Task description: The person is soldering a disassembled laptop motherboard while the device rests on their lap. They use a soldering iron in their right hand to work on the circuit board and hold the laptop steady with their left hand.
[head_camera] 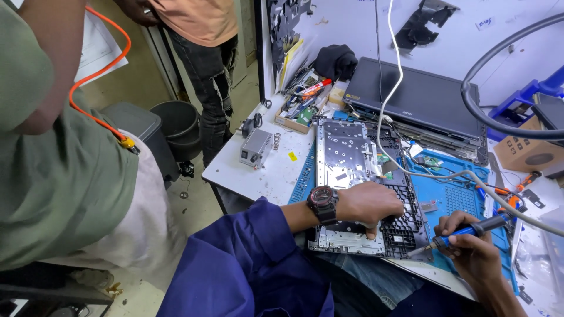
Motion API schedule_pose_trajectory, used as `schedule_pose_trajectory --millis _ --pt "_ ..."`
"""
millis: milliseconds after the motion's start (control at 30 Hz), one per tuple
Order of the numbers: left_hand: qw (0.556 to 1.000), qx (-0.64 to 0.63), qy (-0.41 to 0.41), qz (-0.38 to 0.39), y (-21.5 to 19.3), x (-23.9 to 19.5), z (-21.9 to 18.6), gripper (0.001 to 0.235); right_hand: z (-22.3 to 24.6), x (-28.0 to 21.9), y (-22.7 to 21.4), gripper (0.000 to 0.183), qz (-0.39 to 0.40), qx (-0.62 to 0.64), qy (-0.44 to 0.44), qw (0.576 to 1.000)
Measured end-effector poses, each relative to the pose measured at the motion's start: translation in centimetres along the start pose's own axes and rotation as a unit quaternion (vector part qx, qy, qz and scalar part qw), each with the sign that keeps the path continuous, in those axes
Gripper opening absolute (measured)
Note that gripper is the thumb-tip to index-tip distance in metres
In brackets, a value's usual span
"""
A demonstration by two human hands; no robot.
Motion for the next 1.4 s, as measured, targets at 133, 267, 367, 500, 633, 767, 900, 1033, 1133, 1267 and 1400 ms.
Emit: schedule_pose_trajectory --millis 133,267,367,500,633,767,900,1033,1133,1267,1400 --pt "1.0 -0.01 0.008 -0.015 0.0 0.0 0.1 0.063 -0.1 0.0 0.0 0.011 0.007 0.008 0.009 1.0" --pt "1.0 0.003 0.014 -0.017 0.3 0.3 0.3 0.065 0.0 0.0 0.6 0.01 0.019 0.009 0.009 1.0" --pt "0.999 -0.002 0.018 -0.03 0.1 0.3 0.3 0.07 0.0 0.0 0.7 0.012 0.008 -0.005 0.008 1.0" --pt "1.0 -0.015 0.015 -0.02 -0.1 0.2 0.2 0.07 -0.2 -0.1 0.3 0.012 0.014 -0.001 0.008 1.0" --pt "0.999 -0.016 0.015 -0.025 -0.1 0.2 0.3 0.071 -0.2 0.0 0.4 0.011 0.02 0.014 0.01 1.0" --pt "1.0 -0.003 0.01 -0.011 0.5 0.4 0.2 0.065 -0.2 -0.1 0.6 0.011 0.008 0.006 0.012 1.0" --pt "1.0 -0.001 0.013 -0.021 0.5 0.2 0.1 0.068 -0.7 -0.5 0.5 0.014 -0.003 -0.005 0.015 1.0" --pt "1.0 -0.001 0.007 -0.017 0.2 0.1 0.2 0.065 -0.8 -0.5 1.0 0.013 -0.007 -0.021 0.014 1.0" --pt "1.0 -0.008 -0.003 -0.003 0.1 -0.2 -0.2 0.064 -1.0 -0.9 1.0 0.013 -0.008 -0.013 0.008 1.0" --pt "1.0 -0.023 -0.008 0.016 -0.9 -0.5 -0.3 0.054 -1.0 -0.9 2.4 0.012 -0.001 -0.018 -0.002 1.0" --pt "1.0 -0.01 0.001 0.003 -1.5 -0.4 -0.1 0.057 -1.0 -0.5 2.9 0.014 -0.008 -0.001 -0.001 1.0"
Point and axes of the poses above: each hand's wrist, its own x-axis towards the middle knuckle, its own y-axis out of the palm, z = x × y, the point moved 7 cm from there along x, towards the middle knuckle, and after that the axes turned 8 degrees about x, right-handed, at the moved point
